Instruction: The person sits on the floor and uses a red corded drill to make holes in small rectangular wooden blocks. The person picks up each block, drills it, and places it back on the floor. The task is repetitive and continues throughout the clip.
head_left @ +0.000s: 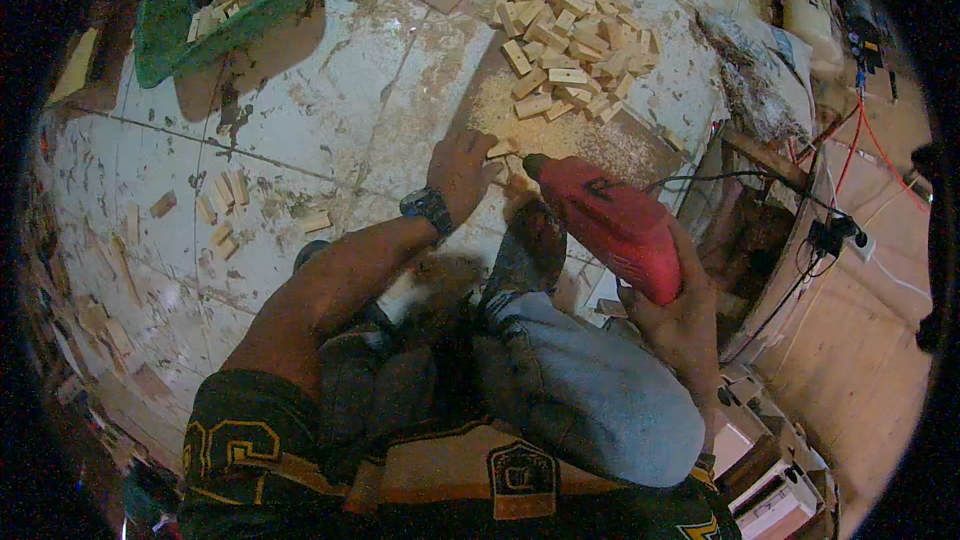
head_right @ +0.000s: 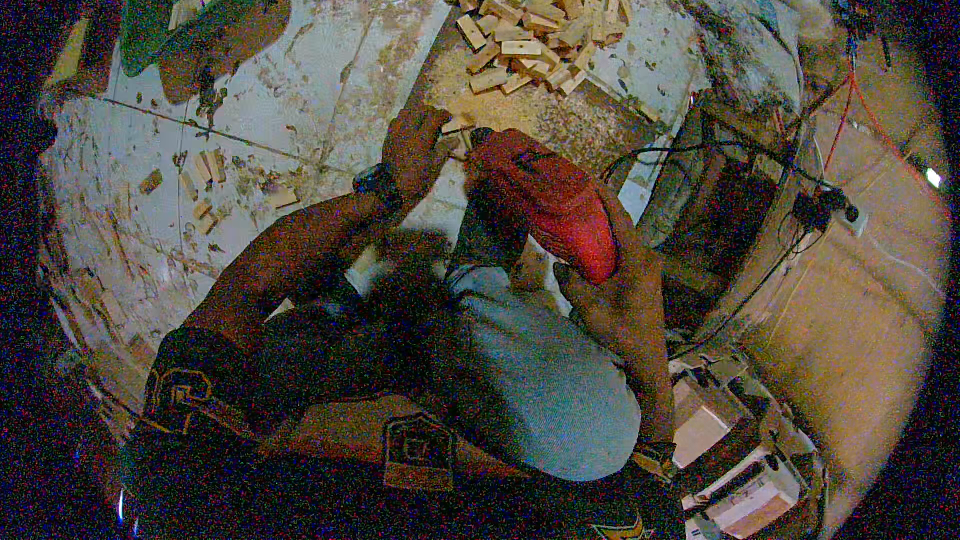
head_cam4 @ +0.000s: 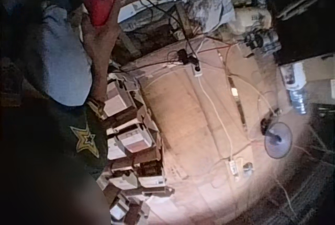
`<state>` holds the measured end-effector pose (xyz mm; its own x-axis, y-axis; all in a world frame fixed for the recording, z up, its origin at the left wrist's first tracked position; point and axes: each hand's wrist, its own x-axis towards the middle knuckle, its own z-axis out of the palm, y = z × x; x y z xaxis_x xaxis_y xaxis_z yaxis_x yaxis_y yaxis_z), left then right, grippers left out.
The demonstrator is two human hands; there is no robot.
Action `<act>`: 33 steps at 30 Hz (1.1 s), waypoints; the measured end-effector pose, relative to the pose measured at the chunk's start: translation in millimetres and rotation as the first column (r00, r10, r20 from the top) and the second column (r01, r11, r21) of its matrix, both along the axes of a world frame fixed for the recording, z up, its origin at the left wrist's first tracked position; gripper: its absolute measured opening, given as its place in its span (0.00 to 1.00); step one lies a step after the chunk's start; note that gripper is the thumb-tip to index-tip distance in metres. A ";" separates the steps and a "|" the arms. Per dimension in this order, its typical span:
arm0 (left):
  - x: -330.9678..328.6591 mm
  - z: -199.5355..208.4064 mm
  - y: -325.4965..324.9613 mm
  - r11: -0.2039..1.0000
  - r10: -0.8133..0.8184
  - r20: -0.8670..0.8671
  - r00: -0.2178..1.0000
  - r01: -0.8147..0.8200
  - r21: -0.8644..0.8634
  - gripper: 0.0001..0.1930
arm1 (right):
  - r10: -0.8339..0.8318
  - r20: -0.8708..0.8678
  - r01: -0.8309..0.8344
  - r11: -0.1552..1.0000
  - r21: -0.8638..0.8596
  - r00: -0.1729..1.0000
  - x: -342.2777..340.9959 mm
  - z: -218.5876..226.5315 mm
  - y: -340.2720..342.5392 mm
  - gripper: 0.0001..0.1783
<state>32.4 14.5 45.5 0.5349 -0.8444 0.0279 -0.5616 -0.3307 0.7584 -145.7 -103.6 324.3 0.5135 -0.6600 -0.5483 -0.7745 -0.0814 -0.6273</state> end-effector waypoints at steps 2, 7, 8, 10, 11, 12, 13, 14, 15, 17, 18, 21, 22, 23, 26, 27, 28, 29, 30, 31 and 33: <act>-1.4 -2.8 -2.6 0.995 -0.002 -0.018 1.000 0.004 0.102 0.16 | 0.022 0.025 -0.022 1.000 0.001 0.999 3.0 -0.1 -0.7 0.46; -2.8 -10.5 -5.2 0.989 0.016 -0.038 0.999 -0.010 0.146 0.15 | 0.034 -0.052 -0.034 0.999 0.005 0.998 8.8 -0.1 -2.3 0.45; -3.3 -11.6 -4.6 0.993 0.011 -0.030 1.000 -0.007 0.122 0.15 | 0.046 -0.040 -0.046 0.999 -0.005 0.998 9.6 -0.4 -2.3 0.45; -3.1 -13.5 -3.5 0.998 0.012 0.009 1.000 -0.013 0.067 0.15 | 0.062 -0.013 -0.062 0.998 -0.032 0.998 11.5 -1.4 -2.2 0.44; -2.9 -14.2 -3.1 0.998 0.010 -0.006 1.000 -0.010 0.066 0.15 | 0.020 0.007 -0.020 1.000 0.013 1.000 12.5 -1.9 -1.7 0.45; -2.7 -14.8 -2.8 0.998 0.009 -0.004 1.000 -0.008 0.058 0.15 | -0.033 0.027 0.032 0.998 0.054 0.999 13.6 -2.4 -0.6 0.46; -2.5 -15.2 -2.7 0.998 0.000 -0.006 1.000 0.001 0.063 0.15 | -0.098 0.039 0.093 0.989 0.115 0.994 14.7 -2.4 -0.3 0.47; -1.8 -15.6 -2.7 0.999 0.003 -0.004 1.000 -0.003 0.039 0.15 | -0.013 0.012 0.012 0.998 0.057 1.000 15.8 -1.2 -1.4 0.47; -1.7 -15.8 -2.6 1.000 -0.001 -0.008 1.000 0.001 0.028 0.15 | 0.060 -0.026 -0.060 0.998 0.022 0.998 16.5 1.2 -2.5 0.47; -1.5 -16.1 -2.4 1.000 -0.005 -0.013 1.000 0.005 0.023 0.15 | 0.115 -0.098 -0.115 0.993 0.004 0.989 19.6 4.3 -3.9 0.48; -1.4 -16.3 -2.4 1.000 -0.004 -0.014 1.000 0.005 0.030 0.15 | 0.099 -0.132 -0.098 0.995 0.017 0.986 22.1 4.4 -4.0 0.48; -0.4 -17.5 -1.8 1.000 -0.008 -0.018 1.000 0.009 0.022 0.14 | 0.210 -0.246 -0.233 0.970 -0.066 0.946 30.0 9.5 -5.1 0.48; 0.0 -18.2 -1.9 1.000 -0.011 -0.022 1.000 0.011 0.015 0.14 | 0.267 -0.292 -0.309 0.945 -0.108 0.918 33.1 11.4 -6.0 0.48; 0.4 -19.1 -2.0 1.000 -0.011 -0.020 1.000 0.011 0.011 0.14 | 0.292 -0.302 -0.341 0.932 -0.122 0.907 36.8 11.5 -6.6 0.47; 0.7 -21.7 -2.4 1.000 -0.012 -0.008 1.000 0.011 -0.009 0.14 | 0.349 -0.346 -0.416 0.898 -0.140 0.871 46.6 11.4 -9.2 0.46; 0.5 -22.5 -2.2 1.000 -0.013 0.004 1.000 0.013 -0.019 0.13 | 0.359 -0.365 -0.429 0.894 -0.131 0.859 49.0 11.1 -9.5 0.46; 0.4 -23.0 -1.8 1.000 -0.025 0.001 1.000 0.025 0.007 0.13 | 0.369 -0.382 -0.442 0.889 -0.121 0.847 50.8 11.2 -9.5 0.45; 0.1 -23.5 -1.4 1.000 -0.018 -0.022 1.000 0.018 0.006 0.13 | 0.384 -0.379 -0.462 0.876 -0.140 0.842 52.5 10.0 -9.1 0.45; 0.1 -23.8 -0.8 1.000 -0.018 -0.022 1.000 0.018 0.001 0.12 | 0.398 -0.377 -0.482 0.862 -0.160 0.837 53.7 9.1 -8.6 0.45; 0.4 -24.1 -0.3 1.000 -0.024 -0.024 0.999 0.024 0.002 0.12 | 0.392 -0.383 -0.473 0.869 -0.144 0.836 54.9 8.0 -8.5 0.45; 1.2 -24.5 0.1 0.999 -0.033 -0.027 0.999 0.033 -0.004 0.12 | 0.395 -0.385 -0.477 0.866 -0.147 0.834 55.8 7.0 -7.9 0.45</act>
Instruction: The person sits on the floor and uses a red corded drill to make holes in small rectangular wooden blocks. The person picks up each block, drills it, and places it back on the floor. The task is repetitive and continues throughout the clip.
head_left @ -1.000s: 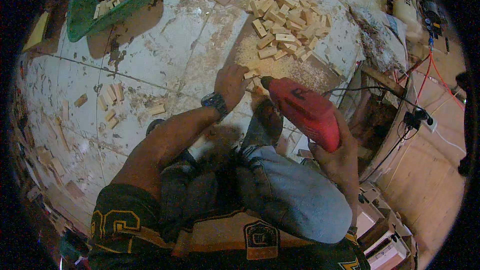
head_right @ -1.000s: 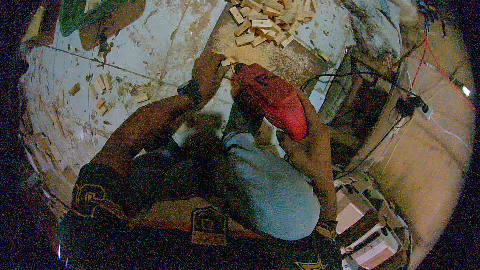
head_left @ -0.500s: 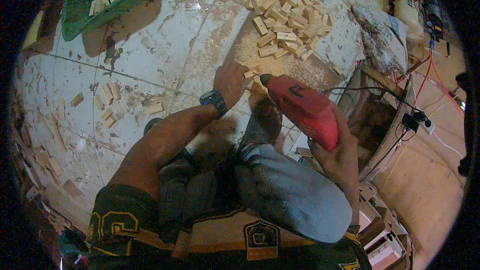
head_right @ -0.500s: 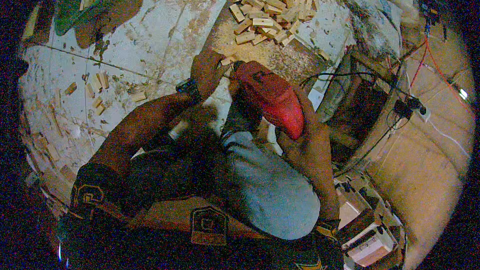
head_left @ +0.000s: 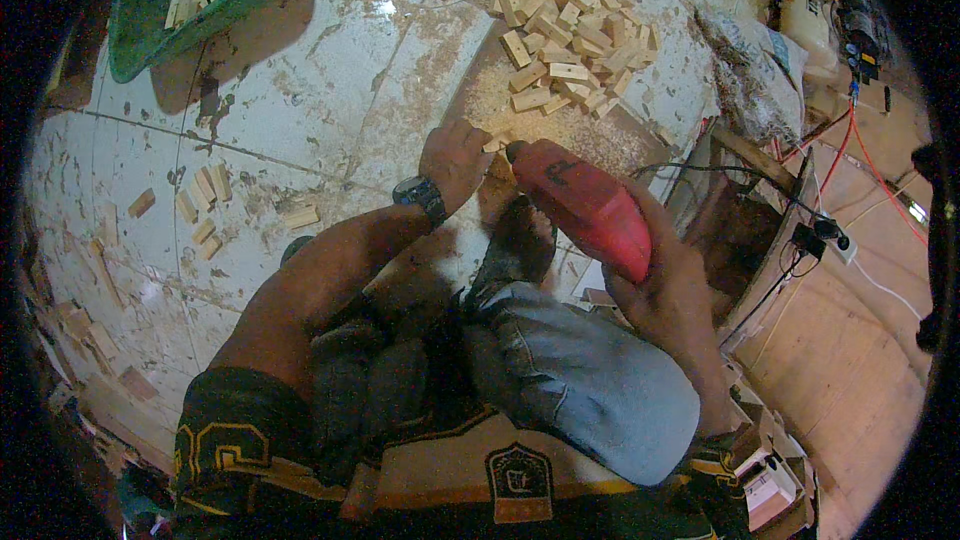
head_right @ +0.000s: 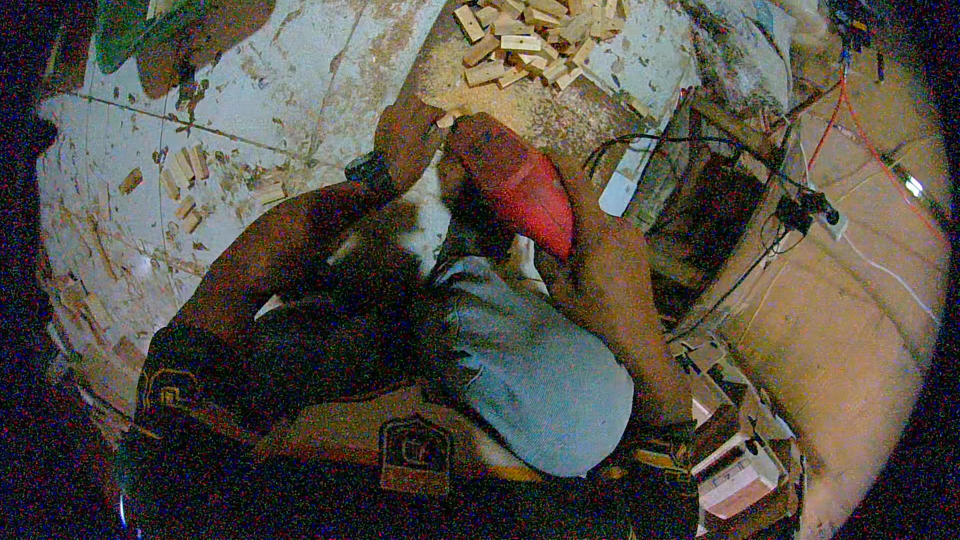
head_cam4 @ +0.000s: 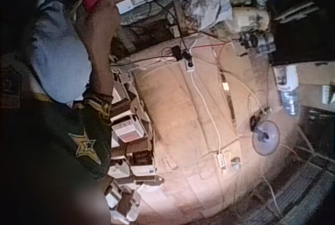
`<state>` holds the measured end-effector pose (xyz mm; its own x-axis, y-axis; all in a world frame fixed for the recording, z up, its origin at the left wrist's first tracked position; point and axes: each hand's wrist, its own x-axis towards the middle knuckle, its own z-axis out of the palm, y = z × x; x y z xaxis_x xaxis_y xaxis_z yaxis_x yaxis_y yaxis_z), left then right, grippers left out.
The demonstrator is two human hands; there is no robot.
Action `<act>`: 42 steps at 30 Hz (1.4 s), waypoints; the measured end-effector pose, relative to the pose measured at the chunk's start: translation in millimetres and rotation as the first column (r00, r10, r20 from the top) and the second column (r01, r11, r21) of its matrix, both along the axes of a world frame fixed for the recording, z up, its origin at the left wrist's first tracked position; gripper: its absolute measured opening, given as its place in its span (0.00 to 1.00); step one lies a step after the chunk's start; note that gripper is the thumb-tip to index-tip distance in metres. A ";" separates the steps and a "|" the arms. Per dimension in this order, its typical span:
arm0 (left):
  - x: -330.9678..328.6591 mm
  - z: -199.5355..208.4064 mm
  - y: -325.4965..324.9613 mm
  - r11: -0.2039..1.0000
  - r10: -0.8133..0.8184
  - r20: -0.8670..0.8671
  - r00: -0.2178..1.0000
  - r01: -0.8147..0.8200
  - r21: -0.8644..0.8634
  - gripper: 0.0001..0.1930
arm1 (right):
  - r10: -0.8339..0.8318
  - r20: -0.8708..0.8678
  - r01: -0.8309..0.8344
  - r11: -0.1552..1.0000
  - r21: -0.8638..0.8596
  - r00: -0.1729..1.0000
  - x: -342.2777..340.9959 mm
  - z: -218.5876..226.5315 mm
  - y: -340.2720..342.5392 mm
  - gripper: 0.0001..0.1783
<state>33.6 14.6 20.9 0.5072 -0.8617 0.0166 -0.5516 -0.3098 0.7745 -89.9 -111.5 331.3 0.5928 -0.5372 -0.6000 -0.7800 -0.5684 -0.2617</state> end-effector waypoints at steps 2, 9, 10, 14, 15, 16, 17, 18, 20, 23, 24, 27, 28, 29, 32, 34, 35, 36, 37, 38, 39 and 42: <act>1.3 0.0 -0.5 1.000 -0.003 0.003 1.000 0.003 -0.013 0.12 | 0.013 -0.002 -0.013 1.000 -0.016 1.000 0.1 -1.7 0.7 0.45; 4.8 3.5 -3.7 0.997 -0.080 0.050 0.996 0.080 -0.008 0.12 | -0.027 -0.017 0.028 0.999 0.024 0.999 -3.8 -11.8 3.2 0.45; 5.7 3.9 -2.7 0.995 -0.078 0.061 0.995 0.081 -0.049 0.12 | -0.024 0.026 0.023 0.999 0.047 0.999 -4.0 -13.0 3.0 0.45; 2.4 4.7 0.0 0.999 -0.036 0.058 0.998 0.038 -0.026 0.11 | -0.040 0.071 0.034 0.997 0.072 0.997 -9.6 -4.5 1.2 0.45; 1.5 4.7 0.0 0.999 -0.028 0.065 0.997 0.030 -0.021 0.10 | -0.045 0.117 0.036 0.996 0.078 0.992 -12.1 0.5 0.3 0.45; 1.9 4.2 -1.6 0.995 -0.010 0.064 0.998 0.016 -0.096 0.11 | -0.053 0.116 0.045 0.997 0.070 0.992 -15.4 5.8 -0.9 0.44; 0.9 4.8 -1.9 0.999 -0.022 0.067 0.998 0.025 -0.045 0.11 | -0.059 0.121 0.054 0.998 0.045 0.991 -19.2 10.4 -1.9 0.43; 1.7 5.5 -3.3 0.999 -0.035 0.065 0.997 0.034 0.015 0.12 | -0.028 0.163 0.028 1.000 -0.001 0.986 -23.7 15.9 -3.2 0.44; 3.2 8.5 -5.7 0.995 -0.049 0.049 0.998 0.045 0.092 0.12 | -0.121 0.221 0.113 0.992 0.047 0.968 -32.8 20.6 -5.0 0.46; 2.8 16.6 -5.0 0.988 -0.030 -0.006 1.000 0.031 0.152 0.13 | -0.171 0.170 0.168 0.985 0.031 0.970 -44.5 13.7 -3.8 0.47; 2.0 19.2 -4.9 0.986 -0.012 -0.028 1.000 0.016 0.169 0.13 | -0.191 0.190 0.185 0.981 0.052 0.963 -47.4 10.5 -3.1 0.47; -1.7 23.4 -4.3 0.992 0.081 -0.035 0.996 -0.078 0.095 0.13 | -0.270 0.253 0.244 0.961 0.131 0.929 -51.4 2.9 0.3 0.47; -2.0 23.4 -4.2 0.992 0.120 -0.014 0.993 -0.120 0.029 0.13 | -0.300 0.288 0.260 0.951 0.170 0.909 -50.1 -0.1 1.2 0.47; -1.7 22.9 -4.0 0.993 0.110 -0.032 0.993 -0.109 0.034 0.13 | -0.330 0.322 0.273 0.939 0.211 0.887 -48.1 -2.7 2.1 0.47; -0.8 20.3 -2.5 0.996 0.085 -0.043 0.995 -0.085 0.009 0.12 | -0.324 0.219 0.292 0.942 0.166 0.920 -42.2 2.9 2.2 0.44; -0.9 19.0 -2.0 0.997 0.080 -0.035 0.996 -0.080 0.014 0.11 | -0.343 0.206 0.312 0.935 0.167 0.917 -37.3 4.9 2.7 0.42; -1.1 18.6 -1.9 0.997 0.083 -0.039 0.996 -0.082 0.009 0.11 | -0.339 0.199 0.309 0.936 0.166 0.920 -35.2 5.9 2.8 0.43; -1.1 18.3 -2.2 0.997 0.077 -0.045 0.996 -0.076 0.018 0.11 | -0.335 0.194 0.306 0.938 0.165 0.922 -33.4 6.2 2.8 0.43; -1.4 18.2 -2.5 0.997 0.074 -0.047 0.996 -0.073 0.020 0.10 | -0.338 0.201 0.308 0.937 0.167 0.919 -32.0 6.1 2.9 0.43; -1.9 18.2 -2.8 0.997 0.077 -0.053 0.996 -0.076 0.029 0.10 | -0.341 0.208 0.310 0.935 0.170 0.917 -30.9 5.9 3.0 0.44; -2.3 18.4 -2.8 0.996 0.085 -0.053 0.995 -0.083 0.032 0.10 | -0.331 0.225 0.297 0.939 0.170 0.916 -30.1 6.0 2.9 0.44; -2.0 18.4 -2.7 0.996 0.090 -0.054 0.994 -0.089 0.015 0.10 | -0.363 0.173 0.329 0.924 0.196 0.916 -28.6 6.1 1.4 0.44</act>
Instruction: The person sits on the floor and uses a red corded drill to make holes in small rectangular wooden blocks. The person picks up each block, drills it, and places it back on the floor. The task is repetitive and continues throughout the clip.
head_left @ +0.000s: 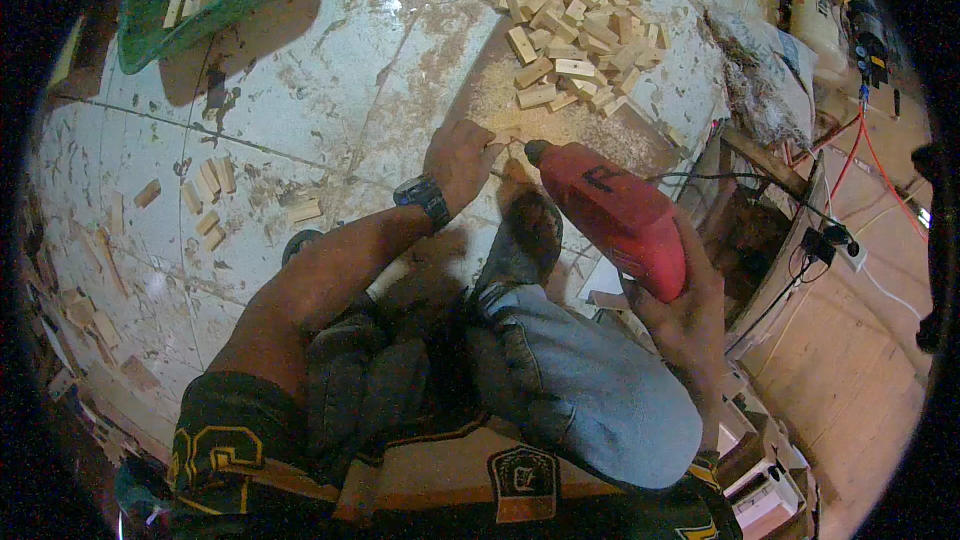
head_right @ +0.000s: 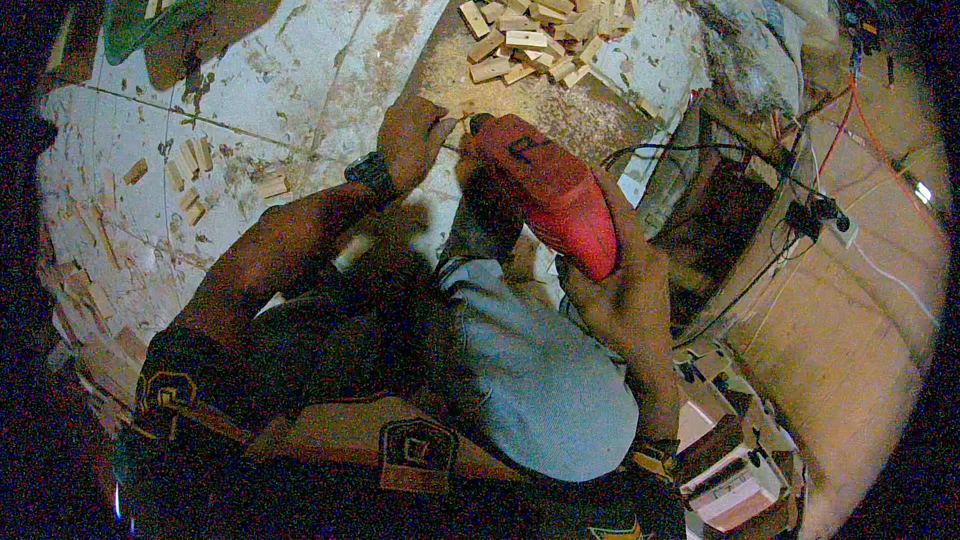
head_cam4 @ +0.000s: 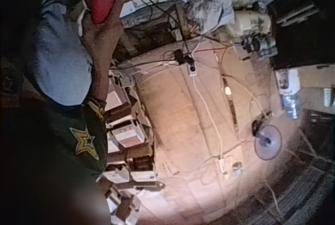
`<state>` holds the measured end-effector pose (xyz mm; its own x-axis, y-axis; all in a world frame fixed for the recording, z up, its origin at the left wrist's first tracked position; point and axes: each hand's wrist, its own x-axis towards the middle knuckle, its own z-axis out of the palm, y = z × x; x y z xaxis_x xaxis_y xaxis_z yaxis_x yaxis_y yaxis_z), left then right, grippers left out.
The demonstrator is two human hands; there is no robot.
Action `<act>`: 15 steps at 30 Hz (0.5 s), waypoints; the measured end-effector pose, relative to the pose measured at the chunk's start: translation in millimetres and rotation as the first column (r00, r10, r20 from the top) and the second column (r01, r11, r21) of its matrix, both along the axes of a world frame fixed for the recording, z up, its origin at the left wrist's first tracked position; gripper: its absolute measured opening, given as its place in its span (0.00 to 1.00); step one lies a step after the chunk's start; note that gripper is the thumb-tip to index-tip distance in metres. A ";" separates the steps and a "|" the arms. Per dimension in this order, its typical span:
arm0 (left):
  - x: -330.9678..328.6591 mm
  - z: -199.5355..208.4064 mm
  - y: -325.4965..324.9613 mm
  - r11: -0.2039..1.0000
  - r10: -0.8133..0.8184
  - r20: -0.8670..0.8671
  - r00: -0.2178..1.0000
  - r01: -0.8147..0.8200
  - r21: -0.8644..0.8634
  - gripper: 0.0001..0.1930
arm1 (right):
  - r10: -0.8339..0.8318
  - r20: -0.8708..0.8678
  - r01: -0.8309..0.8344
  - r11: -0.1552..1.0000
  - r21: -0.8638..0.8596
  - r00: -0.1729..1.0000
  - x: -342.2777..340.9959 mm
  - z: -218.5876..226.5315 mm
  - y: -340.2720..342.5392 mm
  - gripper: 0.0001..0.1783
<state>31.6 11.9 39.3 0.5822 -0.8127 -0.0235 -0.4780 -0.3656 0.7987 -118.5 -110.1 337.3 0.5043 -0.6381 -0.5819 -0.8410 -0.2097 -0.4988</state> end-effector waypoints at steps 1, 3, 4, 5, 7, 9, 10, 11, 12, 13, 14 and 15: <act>0.3 -0.1 0.1 1.000 0.002 0.004 1.000 -0.002 -0.006 0.10 | 0.016 -0.015 -0.016 1.000 0.000 1.000 0.5 0.0 -0.6 0.44; 0.9 -0.5 -0.2 1.000 -0.006 -0.002 1.000 0.006 0.005 0.10 | 0.055 -0.038 -0.056 0.998 -0.030 0.998 1.4 0.5 -1.7 0.43; 1.2 -0.8 -0.6 1.000 -0.013 -0.004 1.000 0.013 0.018 0.10 | 0.036 -0.032 -0.036 0.999 -0.009 0.999 1.9 0.7 -2.1 0.43; 1.4 -1.0 -0.8 1.000 -0.019 0.003 1.000 0.019 0.019 0.10 | 0.026 -0.024 -0.026 1.000 -0.001 0.999 2.4 0.9 -2.3 0.43; 1.5 -1.2 -1.2 0.998 -0.041 0.018 0.999 0.040 0.044 0.10 | 0.029 -0.016 -0.029 1.000 -0.002 0.999 3.3 1.2 -2.7 0.42; 1.8 -1.3 -1.5 0.998 -0.035 -0.004 0.999 0.035 0.042 0.10 | 0.067 0.000 -0.067 0.997 -0.026 0.998 4.3 1.3 -3.7 0.42; 1.7 -1.5 -1.5 0.998 -0.033 -0.014 0.999 0.033 0.046 0.10 | 0.079 -0.021 -0.079 0.996 -0.029 0.997 5.2 0.9 -4.8 0.42; 1.7 -1.7 -1.5 0.999 -0.029 -0.004 1.000 0.029 0.045 0.10 | 0.103 -0.027 -0.104 0.994 -0.036 0.994 6.5 0.0 -6.6 0.42; 1.9 -2.3 -1.5 0.999 -0.025 0.006 1.000 0.025 0.042 0.10 | 0.113 -0.041 -0.115 0.993 -0.033 0.993 8.2 -0.5 -8.4 0.41; 1.5 -2.8 -1.5 0.998 -0.031 0.013 0.999 0.030 0.054 0.10 | 0.152 -0.052 -0.155 0.986 -0.057 0.987 10.1 -0.5 -10.6 0.42; 2.9 -4.4 -2.3 0.997 -0.066 0.010 0.998 0.065 0.046 0.10 | 0.178 -0.073 -0.183 0.980 -0.071 0.981 12.7 -0.4 -13.3 0.42; 2.9 -5.5 -2.6 0.997 -0.063 0.008 0.998 0.062 0.038 0.10 | 0.184 -0.121 -0.194 0.978 -0.077 0.975 15.6 -0.1 -15.5 0.42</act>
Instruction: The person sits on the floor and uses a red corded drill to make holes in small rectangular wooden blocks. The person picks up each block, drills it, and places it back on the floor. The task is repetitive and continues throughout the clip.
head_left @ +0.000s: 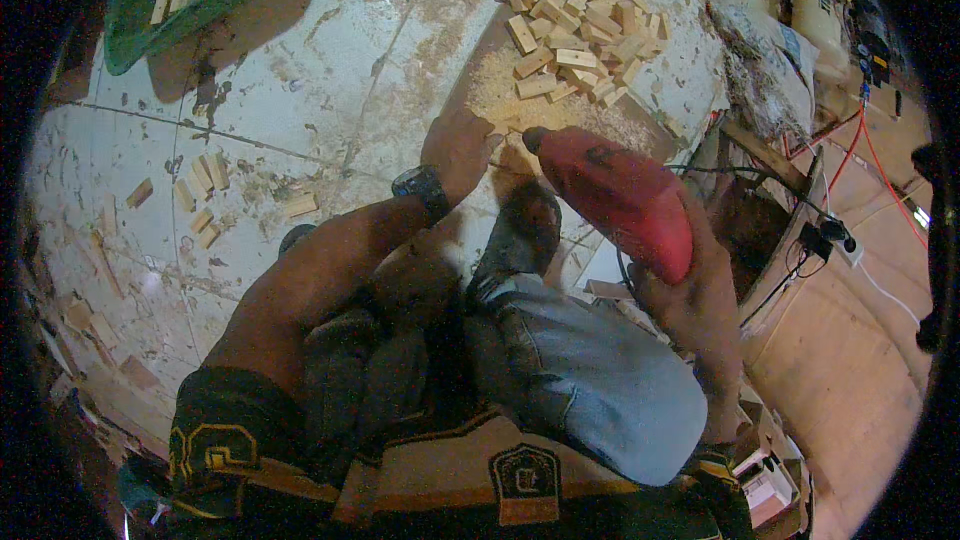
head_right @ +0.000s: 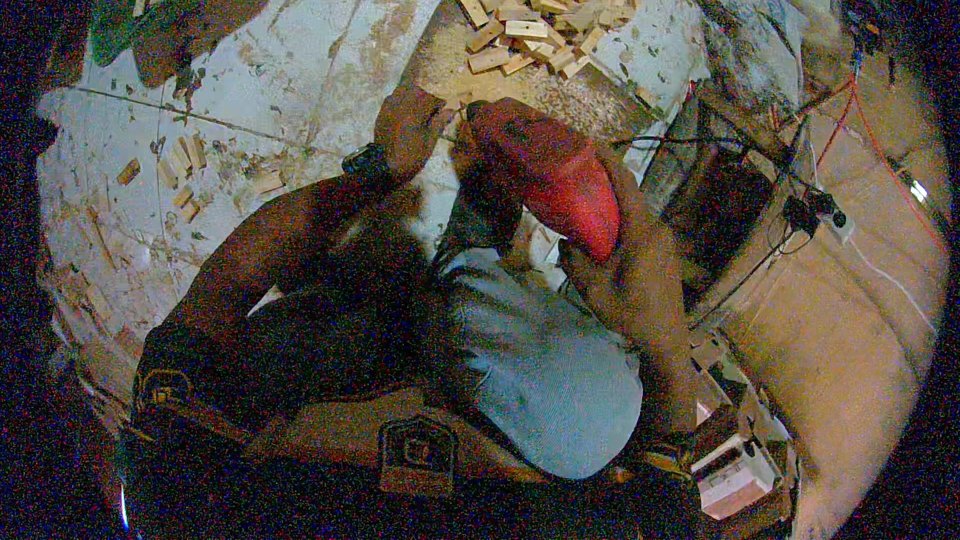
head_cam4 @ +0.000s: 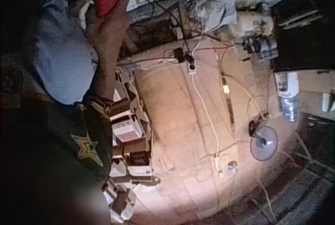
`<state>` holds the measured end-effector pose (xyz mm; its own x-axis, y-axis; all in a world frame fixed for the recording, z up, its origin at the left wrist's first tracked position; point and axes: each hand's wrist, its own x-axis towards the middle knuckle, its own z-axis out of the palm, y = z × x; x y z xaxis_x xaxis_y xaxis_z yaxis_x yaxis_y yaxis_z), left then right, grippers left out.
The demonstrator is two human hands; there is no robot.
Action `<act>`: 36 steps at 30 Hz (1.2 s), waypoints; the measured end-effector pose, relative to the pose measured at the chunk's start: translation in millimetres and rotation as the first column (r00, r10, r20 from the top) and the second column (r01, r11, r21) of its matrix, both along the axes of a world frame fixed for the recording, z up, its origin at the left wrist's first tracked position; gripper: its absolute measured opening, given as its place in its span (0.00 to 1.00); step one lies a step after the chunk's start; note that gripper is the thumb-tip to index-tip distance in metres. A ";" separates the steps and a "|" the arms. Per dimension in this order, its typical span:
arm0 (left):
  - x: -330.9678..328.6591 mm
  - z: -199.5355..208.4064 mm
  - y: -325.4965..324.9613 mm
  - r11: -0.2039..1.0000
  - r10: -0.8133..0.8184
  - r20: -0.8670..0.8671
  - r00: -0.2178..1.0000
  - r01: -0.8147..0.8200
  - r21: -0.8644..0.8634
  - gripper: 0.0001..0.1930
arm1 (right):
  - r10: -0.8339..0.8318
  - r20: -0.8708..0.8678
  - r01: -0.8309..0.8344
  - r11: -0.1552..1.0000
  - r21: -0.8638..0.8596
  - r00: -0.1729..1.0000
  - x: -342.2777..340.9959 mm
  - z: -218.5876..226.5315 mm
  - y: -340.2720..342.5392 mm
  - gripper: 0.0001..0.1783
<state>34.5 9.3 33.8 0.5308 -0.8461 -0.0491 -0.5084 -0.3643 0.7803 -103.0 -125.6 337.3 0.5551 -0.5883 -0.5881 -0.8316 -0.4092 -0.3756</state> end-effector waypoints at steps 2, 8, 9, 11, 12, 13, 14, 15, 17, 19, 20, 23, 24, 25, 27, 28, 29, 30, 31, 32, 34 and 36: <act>0.0 -2.3 -0.6 1.000 0.001 -0.011 1.000 0.000 0.004 0.11 | 0.017 -0.024 -0.016 0.999 0.033 1.000 7.2 0.4 -3.4 0.42; -0.4 -7.2 2.3 1.000 -0.005 -0.007 1.000 0.005 -0.010 0.11 | 0.059 -0.132 -0.060 0.998 -0.003 0.989 25.5 4.1 2.0 0.43; -0.1 -8.0 2.3 1.000 -0.008 0.006 1.000 0.008 -0.029 0.11 | 0.064 -0.140 -0.066 0.998 -0.012 0.988 27.7 3.0 2.2 0.43; -0.6 -8.9 3.2 0.998 -0.004 0.026 1.000 0.006 -0.057 0.10 | 0.067 -0.151 -0.068 0.998 -0.002 0.986 30.3 0.4 2.4 0.44; -0.9 -9.3 3.1 0.998 -0.001 0.032 0.999 0.003 -0.059 0.10 | 0.073 -0.154 -0.075 0.997 -0.003 0.985 30.5 -0.8 3.1 0.44; -1.1 -9.6 3.1 0.999 -0.006 0.030 1.000 0.008 -0.040 0.10 | 0.080 -0.157 -0.082 0.997 -0.004 0.984 30.2 -1.8 3.7 0.44; -1.5 -9.6 2.9 1.000 -0.011 0.029 1.000 0.012 -0.022 0.10 | 0.093 -0.157 -0.095 0.995 -0.010 0.983 29.3 -3.0 4.9 0.44; -1.7 -9.5 2.8 1.000 -0.006 0.039 0.999 0.007 -0.028 0.10 | 0.096 -0.159 -0.100 0.995 -0.014 0.983 27.7 -2.8 5.8 0.45; -2.0 -8.5 2.1 1.000 -0.011 0.054 0.998 0.012 -0.019 0.10 | 0.095 -0.164 -0.100 0.995 -0.022 0.982 23.6 -3.4 7.4 0.45; -1.4 -6.3 1.6 1.000 0.001 0.042 0.999 0.000 -0.026 0.10 | 0.096 -0.123 -0.099 0.995 -0.019 0.988 19.9 -5.8 7.1 0.45; -1.3 -4.6 1.5 1.000 -0.004 0.036 0.999 0.004 -0.006 0.10 | 0.096 -0.083 -0.098 0.995 -0.013 0.992 18.3 -7.8 7.1 0.45; -0.6 -0.1 0.9 1.000 -0.015 0.090 0.996 0.014 0.013 0.10 | 0.110 -0.054 -0.111 0.993 -0.026 0.993 14.8 -10.9 5.5 0.44; -1.0 1.3 0.8 1.000 -0.002 0.079 0.997 0.001 0.015 0.10 | 0.090 -0.068 -0.091 0.996 -0.015 0.994 14.3 -10.9 5.2 0.43; -1.5 2.6 1.2 1.000 0.013 0.070 0.997 -0.014 0.017 0.11 | 0.120 -0.040 -0.121 0.993 -0.019 0.992 13.6 -10.3 5.1 0.43; -3.3 4.2 1.4 0.999 0.028 0.067 0.997 -0.029 0.015 0.11 | 0.114 -0.013 -0.114 0.993 0.011 0.993 12.8 -9.1 5.3 0.43; -3.7 4.6 1.3 1.000 0.028 0.076 0.997 -0.028 0.010 0.11 | 0.124 -0.027 -0.124 0.992 -0.002 0.992 12.7 -9.4 5.4 0.43; -3.9 5.0 1.1 1.000 0.028 0.095 0.995 -0.029 0.005 0.11 | 0.131 -0.041 -0.132 0.991 -0.015 0.991 13.0 -10.7 5.5 0.44; -3.6 5.5 0.9 0.999 0.010 0.076 0.997 -0.013 0.030 0.11 | 0.163 -0.013 -0.163 0.986 -0.035 0.987 13.2 -12.4 5.2 0.44; -3.0 6.1 0.4 0.998 -0.004 0.069 0.998 0.000 0.055 0.11 | 0.168 -0.050 -0.171 0.984 -0.049 0.984 13.4 -15.1 5.0 0.45; -0.7 6.8 -0.4 0.995 -0.019 0.062 0.998 0.013 0.095 0.11 | 0.178 -0.024 -0.179 0.982 -0.059 0.984 13.0 -17.6 5.8 0.44; 1.5 10.3 -0.5 0.996 -0.008 0.058 0.998 0.003 0.091 0.12 | 0.253 0.052 -0.248 0.965 -0.089 0.966 13.5 -24.4 6.5 0.43; 3.1 14.0 -1.2 0.989 -0.022 -0.005 1.000 0.022 0.143 0.13 | 0.205 0.043 -0.202 0.978 -0.056 0.978 11.0 -23.9 7.7 0.44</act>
<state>37.6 8.1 47.8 0.5119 -0.8416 -0.1724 -0.5146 -0.4611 0.7229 -92.0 -117.9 313.4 0.6934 -0.4886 -0.5295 -0.7102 -0.5876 -0.3878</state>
